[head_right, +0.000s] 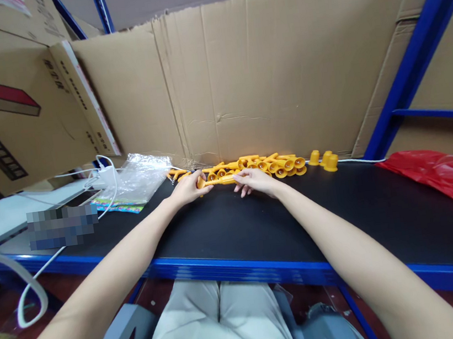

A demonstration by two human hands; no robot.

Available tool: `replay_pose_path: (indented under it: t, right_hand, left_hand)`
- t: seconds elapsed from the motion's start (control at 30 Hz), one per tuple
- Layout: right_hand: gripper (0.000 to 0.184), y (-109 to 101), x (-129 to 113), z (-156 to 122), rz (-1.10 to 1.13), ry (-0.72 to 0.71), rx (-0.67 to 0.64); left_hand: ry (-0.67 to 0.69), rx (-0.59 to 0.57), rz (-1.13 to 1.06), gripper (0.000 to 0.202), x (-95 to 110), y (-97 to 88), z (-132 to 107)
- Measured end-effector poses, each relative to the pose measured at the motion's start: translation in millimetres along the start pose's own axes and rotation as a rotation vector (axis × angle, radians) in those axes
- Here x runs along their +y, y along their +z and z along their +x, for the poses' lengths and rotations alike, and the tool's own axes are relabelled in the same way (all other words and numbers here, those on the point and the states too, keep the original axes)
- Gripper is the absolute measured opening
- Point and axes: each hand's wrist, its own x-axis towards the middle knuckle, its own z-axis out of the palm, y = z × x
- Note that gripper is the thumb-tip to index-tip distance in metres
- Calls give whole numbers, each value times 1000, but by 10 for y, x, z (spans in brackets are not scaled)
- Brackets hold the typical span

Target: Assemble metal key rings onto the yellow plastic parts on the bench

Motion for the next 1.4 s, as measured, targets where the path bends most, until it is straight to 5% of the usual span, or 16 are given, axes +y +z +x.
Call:
replay_pose_path:
  t: [0.27, 0.53, 0.8, 1.0, 1.17, 1.4]
  right_hand:
    - [50, -63, 65, 27, 9, -38, -27]
    - [29, -6, 31, 22, 24, -11, -14]
    - [54, -56, 51, 5, 26, -33, -62]
    - [33, -14, 15, 2, 26, -34, -37]
    - [38, 1, 10, 10, 18, 31, -20]
    - [45, -45, 56, 17, 22, -54, -32]
  left_hand:
    - [-25, -5, -5, 38, 20, -11, 4]
    - [-41, -18, -21, 34, 46, -29, 1]
    - [-50, -14, -25, 35, 74, -44, -12]
    - [-38, -16, -45, 34, 84, -44, -13]
    - [-50, -6, -52, 32, 99, -51, -10]
    - [-70, 6, -55, 29, 151, -67, -12]
